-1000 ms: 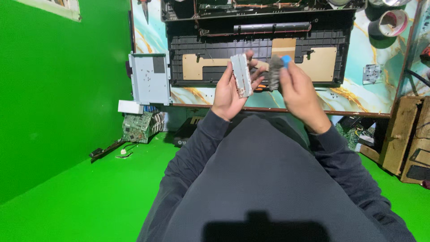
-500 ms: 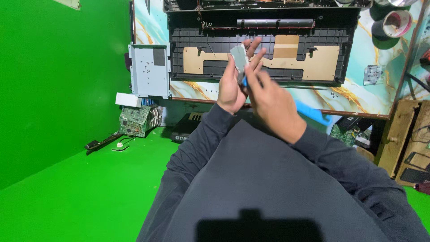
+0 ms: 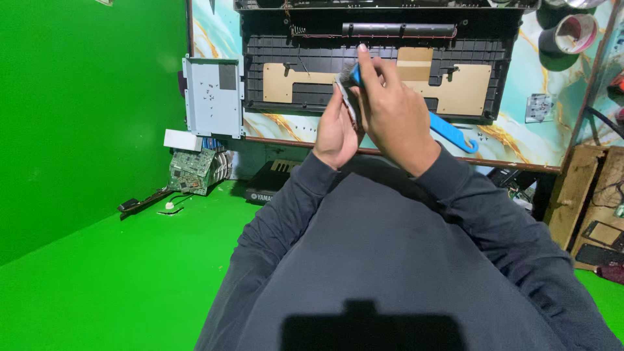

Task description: The person uses a screwdriver to remove a small component from a disassembled electronic device. They then use a brush to clean the component and various internal parts of the device, including a circuit board and a cardboard piece.

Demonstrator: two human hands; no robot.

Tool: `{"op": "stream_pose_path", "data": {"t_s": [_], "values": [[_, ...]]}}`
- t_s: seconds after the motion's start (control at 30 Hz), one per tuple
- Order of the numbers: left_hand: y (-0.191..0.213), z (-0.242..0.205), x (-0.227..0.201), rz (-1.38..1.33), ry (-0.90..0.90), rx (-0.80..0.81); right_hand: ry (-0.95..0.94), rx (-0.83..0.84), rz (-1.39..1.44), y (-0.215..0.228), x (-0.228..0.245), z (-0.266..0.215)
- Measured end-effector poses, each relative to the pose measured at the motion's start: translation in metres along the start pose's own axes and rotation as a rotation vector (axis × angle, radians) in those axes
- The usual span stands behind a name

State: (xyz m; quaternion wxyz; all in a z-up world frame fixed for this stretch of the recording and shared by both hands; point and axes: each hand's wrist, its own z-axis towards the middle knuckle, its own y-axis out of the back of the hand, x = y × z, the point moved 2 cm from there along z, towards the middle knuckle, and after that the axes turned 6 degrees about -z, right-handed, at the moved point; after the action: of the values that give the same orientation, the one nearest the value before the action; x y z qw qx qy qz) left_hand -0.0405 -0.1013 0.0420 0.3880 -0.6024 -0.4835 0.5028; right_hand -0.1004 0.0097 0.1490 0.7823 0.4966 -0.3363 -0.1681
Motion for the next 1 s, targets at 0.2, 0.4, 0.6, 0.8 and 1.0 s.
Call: {"op": "stream_pose_path", "data": {"t_s": [0.2,0.4,0.6,0.8,1.0], "values": [[-0.009,0.002,0.011,0.091,0.002,-0.119,0.050,-0.011,-0.144,0.001,0.013,-0.003],[-0.011,0.011,-0.001,0.072,-0.107,0.045,-0.084,0.135,-0.119,0.004,0.012,-0.005],[-0.008,0.007,-0.003,0.044,-0.027,-0.037,-0.040,-0.028,-0.039,-0.001,0.007,0.013],[-0.013,0.014,-0.008,0.092,-0.042,0.044,0.047,0.105,-0.068,0.005,0.023,-0.012],[-0.013,0.011,-0.009,0.127,-0.006,0.022,-0.057,0.000,-0.118,0.009,0.008,-0.002]]}}
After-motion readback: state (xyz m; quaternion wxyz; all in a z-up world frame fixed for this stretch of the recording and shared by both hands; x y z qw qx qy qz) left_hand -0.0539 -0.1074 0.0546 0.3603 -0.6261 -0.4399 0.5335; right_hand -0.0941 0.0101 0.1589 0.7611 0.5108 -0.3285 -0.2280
